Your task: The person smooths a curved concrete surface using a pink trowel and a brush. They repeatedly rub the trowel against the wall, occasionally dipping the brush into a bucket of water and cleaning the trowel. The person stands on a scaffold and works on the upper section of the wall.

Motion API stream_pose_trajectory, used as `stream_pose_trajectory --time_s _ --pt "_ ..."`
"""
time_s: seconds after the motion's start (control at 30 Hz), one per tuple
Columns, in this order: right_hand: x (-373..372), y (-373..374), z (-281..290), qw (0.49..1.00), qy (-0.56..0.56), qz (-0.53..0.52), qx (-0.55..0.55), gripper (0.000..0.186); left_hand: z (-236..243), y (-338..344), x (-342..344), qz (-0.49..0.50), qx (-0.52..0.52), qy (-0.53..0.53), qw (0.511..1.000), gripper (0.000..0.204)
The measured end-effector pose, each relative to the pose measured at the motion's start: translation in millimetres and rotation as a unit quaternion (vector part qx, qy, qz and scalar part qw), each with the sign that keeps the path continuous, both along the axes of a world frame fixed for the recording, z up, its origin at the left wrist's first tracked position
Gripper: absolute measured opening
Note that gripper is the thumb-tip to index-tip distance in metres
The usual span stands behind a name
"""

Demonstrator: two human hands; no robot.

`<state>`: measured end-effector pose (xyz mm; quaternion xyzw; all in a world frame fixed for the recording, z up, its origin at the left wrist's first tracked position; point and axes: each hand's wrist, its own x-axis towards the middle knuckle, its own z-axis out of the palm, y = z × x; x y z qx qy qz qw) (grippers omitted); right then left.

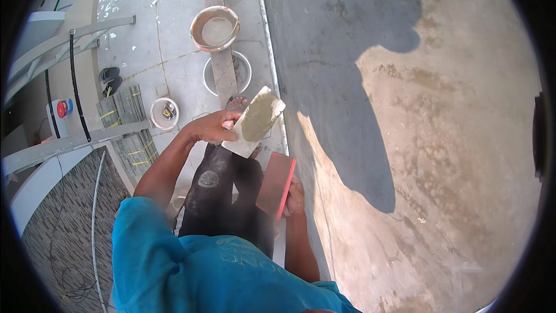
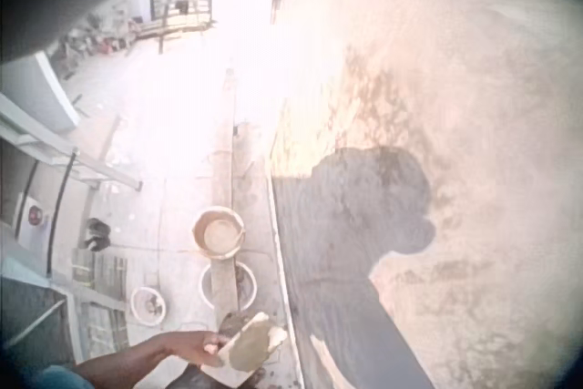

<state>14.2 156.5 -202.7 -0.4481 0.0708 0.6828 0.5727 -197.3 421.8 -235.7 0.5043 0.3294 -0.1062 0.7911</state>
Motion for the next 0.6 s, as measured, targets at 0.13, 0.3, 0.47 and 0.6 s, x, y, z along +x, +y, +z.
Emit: stream_pose_trajectory --time_s 0.13,0.3,0.47,0.6 --pt "3.4 -52.1 36.0 0.983 -0.172 0.062 0.004 0.047 79.2 -9.5 12.7 -0.076 0.021 -0.064 0.995 0.069" --pt "-4.8 -97.2 59.8 0.986 0.016 -0.159 -0.038 0.046 168.1 -29.8 37.4 -0.158 0.005 -0.137 0.978 0.081" --pt "-18.8 -131.1 44.0 0.953 0.018 -0.301 -0.009 0.047 205.9 -24.2 93.1 -0.305 -0.024 -0.122 0.944 0.086" --pt "-42.0 -138.3 -1.9 0.890 0.002 -0.456 0.021 0.046 199.3 -15.2 126.0 -0.357 0.003 -0.147 0.922 0.095"
